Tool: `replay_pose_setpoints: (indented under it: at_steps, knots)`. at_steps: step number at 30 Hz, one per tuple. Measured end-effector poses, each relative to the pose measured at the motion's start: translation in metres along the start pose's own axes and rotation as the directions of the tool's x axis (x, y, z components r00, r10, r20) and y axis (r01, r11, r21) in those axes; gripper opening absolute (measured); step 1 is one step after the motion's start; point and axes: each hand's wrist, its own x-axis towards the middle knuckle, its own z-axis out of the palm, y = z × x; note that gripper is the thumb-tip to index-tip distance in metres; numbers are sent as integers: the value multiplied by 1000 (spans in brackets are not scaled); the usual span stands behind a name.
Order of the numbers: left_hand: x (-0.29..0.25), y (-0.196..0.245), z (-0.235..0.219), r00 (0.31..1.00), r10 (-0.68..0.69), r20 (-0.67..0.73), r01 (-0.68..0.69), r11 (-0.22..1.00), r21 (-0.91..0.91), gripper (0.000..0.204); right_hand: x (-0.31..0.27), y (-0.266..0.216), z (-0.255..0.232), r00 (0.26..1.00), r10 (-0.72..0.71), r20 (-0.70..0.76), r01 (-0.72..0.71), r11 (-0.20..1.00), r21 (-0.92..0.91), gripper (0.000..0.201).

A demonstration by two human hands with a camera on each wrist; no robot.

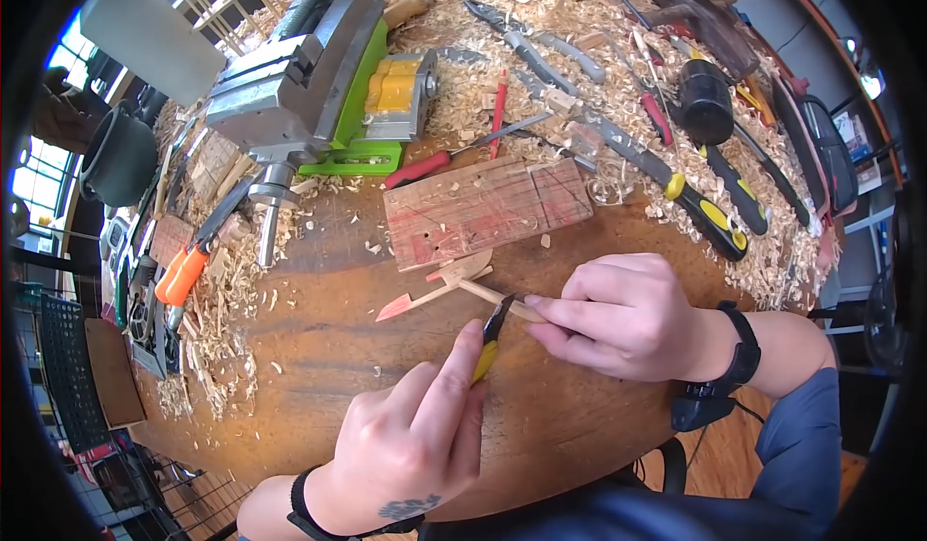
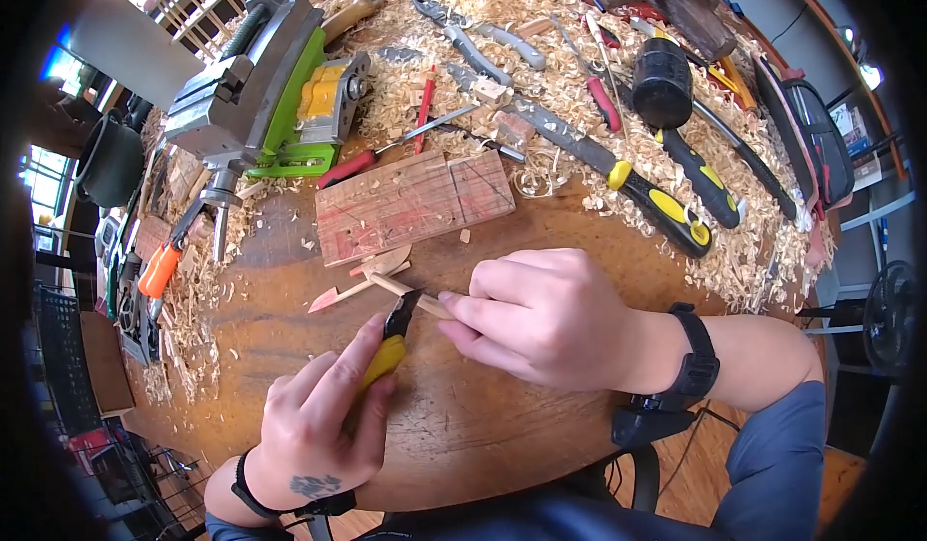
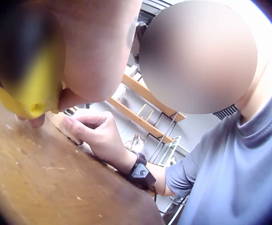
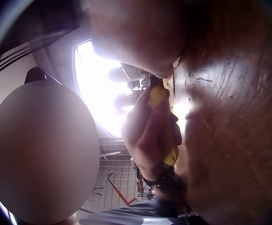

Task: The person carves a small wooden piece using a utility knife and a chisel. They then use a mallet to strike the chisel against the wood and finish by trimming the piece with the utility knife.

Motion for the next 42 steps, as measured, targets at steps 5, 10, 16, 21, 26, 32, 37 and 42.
replay_pose_setpoints:
  at_steps: [5, 10, 16, 21, 26, 32, 37, 42]
  knots:
    - [1, -4, 5, 998, 51, -35, -51, 998, 25, 59, -2, 0, 4, 999, -22, -26, 21, 1000, -11, 23]
    - [3, -3, 4, 993, 103, -53, -100, 994, 53, 58, -3, -1, 3, 999, -29, -16, 28, 999, -27, 22]
    - [6, -1, 0, 994, 103, -22, -100, 991, 85, 56, -4, -1, 3, 999, -43, 2, 43, 998, -42, 23]
    - [10, 3, -9, 998, 4, 69, -7, 999, 37, 59, -5, -2, 4, 999, -39, 9, 40, 998, -44, 20]
    - [6, -9, 0, 999, 46, 3, -46, 999, 4, 57, -6, -3, 4, 1000, 4, 16, -3, 998, -58, 14]
    - [7, -7, -5, 999, 36, -9, -36, 999, -27, 56, -5, -4, 5, 1000, 26, 9, -26, 998, -52, 14]
    - [8, 2, -15, 998, -50, 47, 52, 997, -61, 54, -3, -3, 5, 1000, -11, -19, 10, 999, -42, 14]
    - [7, -1, -18, 995, -77, 66, 83, 992, -96, 52, -3, -1, 6, 999, -42, -18, 41, 998, -41, 15]
